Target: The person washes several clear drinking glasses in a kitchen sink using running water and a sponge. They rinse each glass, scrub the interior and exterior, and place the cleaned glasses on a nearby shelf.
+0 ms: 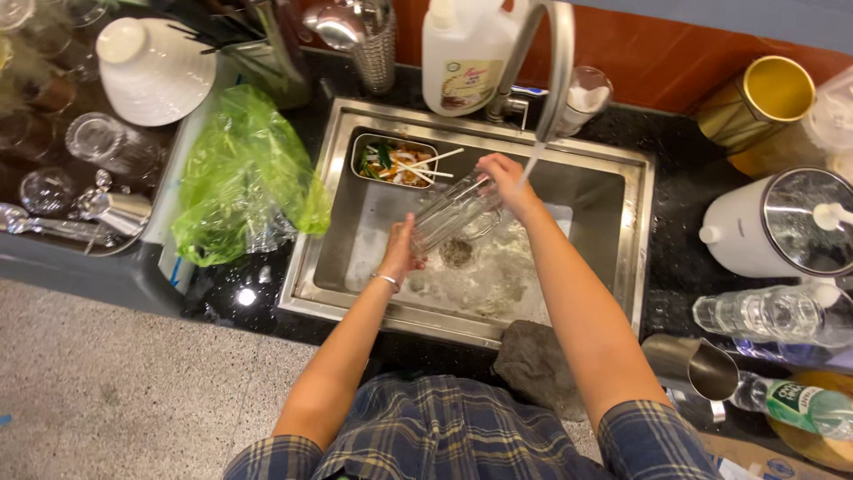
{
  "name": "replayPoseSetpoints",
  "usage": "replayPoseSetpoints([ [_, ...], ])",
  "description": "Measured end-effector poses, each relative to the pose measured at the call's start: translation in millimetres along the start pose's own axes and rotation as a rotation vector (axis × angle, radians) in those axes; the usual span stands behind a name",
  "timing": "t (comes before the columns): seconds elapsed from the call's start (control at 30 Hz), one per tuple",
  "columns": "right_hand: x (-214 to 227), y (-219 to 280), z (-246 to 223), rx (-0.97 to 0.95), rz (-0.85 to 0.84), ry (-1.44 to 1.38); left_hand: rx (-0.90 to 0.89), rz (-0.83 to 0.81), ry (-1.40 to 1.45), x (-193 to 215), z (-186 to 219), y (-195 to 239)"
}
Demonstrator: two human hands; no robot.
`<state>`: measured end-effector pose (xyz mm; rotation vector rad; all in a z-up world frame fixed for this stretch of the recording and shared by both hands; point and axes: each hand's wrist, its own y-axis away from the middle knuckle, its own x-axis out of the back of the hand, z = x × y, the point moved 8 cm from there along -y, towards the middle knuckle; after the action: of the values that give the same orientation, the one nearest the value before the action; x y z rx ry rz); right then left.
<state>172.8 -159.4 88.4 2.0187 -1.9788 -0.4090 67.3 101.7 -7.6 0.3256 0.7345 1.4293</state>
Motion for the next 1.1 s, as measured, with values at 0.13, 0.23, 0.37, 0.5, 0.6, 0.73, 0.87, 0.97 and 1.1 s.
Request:
replayPoseSetpoints([
  [0.13, -1.0, -9.6, 1.5, 0.140, 0.131, 0.171, -0.990, 0.243, -0.560, -10.6, 55.4, 52.5],
  [0.23, -4.1, 7.4, 10.3, 0.191, 0.148, 0.110, -1.035, 0.265, -0.558, 0.7, 46.5, 49.5],
  [0.37, -15.3, 27.1, -12.4, 0.344, -0.050, -0.172, 0.088, -0.137, 0.225, 4.8, -30.0, -20.1],
  [0.5, -11.1, 37.6, 12.4, -0.100, -0.006, -0.300, -0.430, 0.161, -0.179, 12.7, -1.2, -15.0],
  [0.6, -4.9, 48.9, 28.7, -0.215, 0.109, -0.174, -0.716, 0.293, -0.459, 6.3, 21.1, 11.2],
  [0.73, -0.7, 37.6, 6.6, 0.067, 0.142, -0.060, 0.242, 0.058, 0.063, -1.1, -22.0, -10.7],
  [0.87, 1.5, 27.8, 2.5, 0.218, 0.170, -0.049, -0.365, 0.199, -0.218, 0.0, 22.9, 2.1],
  [0.97, 9.1, 27.6, 6.5, 0.243, 0.246, 0.095, -0.644, 0.270, -0.369, -2.4, 32.1, 20.8],
  [1.1, -11.2, 44.1, -28.7, 0.754, 0.136, 0.445, 0.156, -0.096, 0.165, -10.1, -26.4, 5.1],
])
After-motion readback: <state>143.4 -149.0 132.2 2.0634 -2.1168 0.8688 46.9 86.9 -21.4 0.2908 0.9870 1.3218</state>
